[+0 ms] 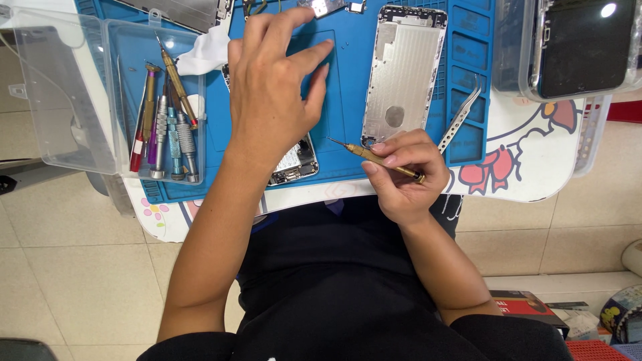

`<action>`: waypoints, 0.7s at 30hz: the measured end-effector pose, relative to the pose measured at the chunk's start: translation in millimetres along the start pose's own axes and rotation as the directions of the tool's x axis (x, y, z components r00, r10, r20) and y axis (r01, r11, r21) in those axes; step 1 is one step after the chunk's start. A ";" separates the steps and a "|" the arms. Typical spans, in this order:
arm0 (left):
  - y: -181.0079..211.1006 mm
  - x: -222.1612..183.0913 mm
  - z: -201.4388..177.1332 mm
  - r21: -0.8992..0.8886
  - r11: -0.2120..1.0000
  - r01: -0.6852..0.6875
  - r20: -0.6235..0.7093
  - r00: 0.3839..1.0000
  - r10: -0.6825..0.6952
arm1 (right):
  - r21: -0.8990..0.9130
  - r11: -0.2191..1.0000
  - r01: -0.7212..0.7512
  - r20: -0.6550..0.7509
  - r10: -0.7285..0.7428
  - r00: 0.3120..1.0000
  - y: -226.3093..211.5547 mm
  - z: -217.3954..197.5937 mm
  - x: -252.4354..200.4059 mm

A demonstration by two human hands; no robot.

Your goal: Disassembling a mobile phone and removing internal components using a screwdriver on a repair bench.

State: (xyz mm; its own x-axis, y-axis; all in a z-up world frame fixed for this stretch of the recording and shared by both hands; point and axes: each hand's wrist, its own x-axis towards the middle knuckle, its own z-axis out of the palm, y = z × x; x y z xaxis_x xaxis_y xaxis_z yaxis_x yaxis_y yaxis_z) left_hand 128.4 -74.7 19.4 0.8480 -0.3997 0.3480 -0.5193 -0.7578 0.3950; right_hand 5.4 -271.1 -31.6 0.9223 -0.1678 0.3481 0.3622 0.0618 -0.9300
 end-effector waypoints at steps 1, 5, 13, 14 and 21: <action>2.6 0.3 -0.7 -0.001 1.000 0.001 0.001 1.000 -0.001 | 0.000 1.000 -0.001 0.000 0.001 1.000 0.6 -0.4 -0.3; 6.4 -0.3 1.8 -0.007 1.000 -0.027 0.015 1.000 0.027 | 0.000 1.000 0.009 0.003 -0.009 1.000 0.2 0.1 -0.4; 6.8 0.0 4.3 -0.043 0.999 -0.009 0.030 1.000 0.010 | -0.007 1.000 0.006 0.004 -0.006 1.000 -1.3 0.3 0.5; 6.8 -0.2 5.1 -0.043 0.999 -0.010 0.029 1.000 0.011 | -0.005 1.000 0.006 0.006 -0.006 1.000 -0.8 0.1 0.5; 5.8 -0.3 6.4 -0.061 0.998 -0.003 0.030 1.000 0.005 | -0.014 1.000 -0.006 0.009 0.006 1.000 -2.3 0.6 0.6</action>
State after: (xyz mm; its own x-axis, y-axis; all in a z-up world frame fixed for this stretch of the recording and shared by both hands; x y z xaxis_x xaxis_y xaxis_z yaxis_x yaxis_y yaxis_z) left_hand 125.8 -82.3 16.2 0.8485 -0.4184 0.3241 -0.5270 -0.7238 0.4454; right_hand 5.2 -270.8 -29.1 0.9257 -0.1587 0.3434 0.3547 0.0489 -0.9337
